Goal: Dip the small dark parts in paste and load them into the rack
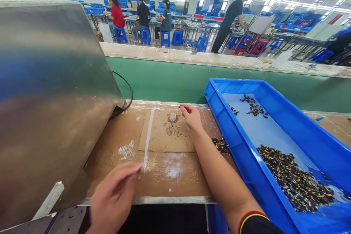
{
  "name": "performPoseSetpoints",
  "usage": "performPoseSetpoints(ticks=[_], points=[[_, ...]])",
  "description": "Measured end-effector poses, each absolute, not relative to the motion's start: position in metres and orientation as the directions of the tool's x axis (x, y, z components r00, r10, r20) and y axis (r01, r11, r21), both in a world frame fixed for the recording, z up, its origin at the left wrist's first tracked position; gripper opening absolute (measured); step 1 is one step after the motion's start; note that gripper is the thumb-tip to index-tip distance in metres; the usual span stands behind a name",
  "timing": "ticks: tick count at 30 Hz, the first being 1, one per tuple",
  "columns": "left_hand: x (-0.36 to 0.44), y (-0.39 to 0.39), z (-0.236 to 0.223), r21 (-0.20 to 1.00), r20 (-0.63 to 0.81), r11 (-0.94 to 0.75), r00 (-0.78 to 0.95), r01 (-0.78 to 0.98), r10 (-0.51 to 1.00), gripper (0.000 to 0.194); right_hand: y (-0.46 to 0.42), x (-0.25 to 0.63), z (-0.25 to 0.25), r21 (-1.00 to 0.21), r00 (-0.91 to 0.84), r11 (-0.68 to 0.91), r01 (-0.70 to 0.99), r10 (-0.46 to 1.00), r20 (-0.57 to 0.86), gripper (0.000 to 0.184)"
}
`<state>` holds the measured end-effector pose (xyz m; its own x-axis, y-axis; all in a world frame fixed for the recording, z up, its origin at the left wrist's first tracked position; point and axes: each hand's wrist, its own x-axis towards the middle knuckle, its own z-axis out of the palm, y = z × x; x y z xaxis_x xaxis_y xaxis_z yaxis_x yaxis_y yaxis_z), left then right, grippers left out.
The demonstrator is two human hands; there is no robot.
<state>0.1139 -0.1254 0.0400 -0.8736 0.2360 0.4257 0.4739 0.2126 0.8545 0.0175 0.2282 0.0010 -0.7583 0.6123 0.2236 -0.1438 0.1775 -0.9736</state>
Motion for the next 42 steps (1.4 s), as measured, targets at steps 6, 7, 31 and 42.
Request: performPoseSetpoints(ticks=[6,7,31,42], points=[[0.018,-0.018,0.042,0.996,0.071,-0.085,-0.915,0.04,0.398,0.036,0.227,0.014,-0.017,-0.952,-0.71,0.207,-0.224,0.634,0.305,0.041],[0.004,-0.004,0.038,0.991,0.049,-0.13,-0.913,-0.005,0.405,0.042,0.226,0.013,-0.019,-0.955,-0.718,0.18,-0.234,0.63,0.295,0.042],[-0.031,0.02,-0.014,0.988,-0.069,-0.104,-0.935,-0.112,0.347,0.039,0.216,0.017,-0.019,-0.895,-0.754,0.415,-0.164,0.532,0.385,0.026],[-0.03,0.02,-0.013,0.998,-0.039,-0.04,-0.933,-0.057,0.357,0.028,0.216,0.016,-0.025,-0.846,-0.738,0.52,-0.118,0.524,0.425,0.022]])
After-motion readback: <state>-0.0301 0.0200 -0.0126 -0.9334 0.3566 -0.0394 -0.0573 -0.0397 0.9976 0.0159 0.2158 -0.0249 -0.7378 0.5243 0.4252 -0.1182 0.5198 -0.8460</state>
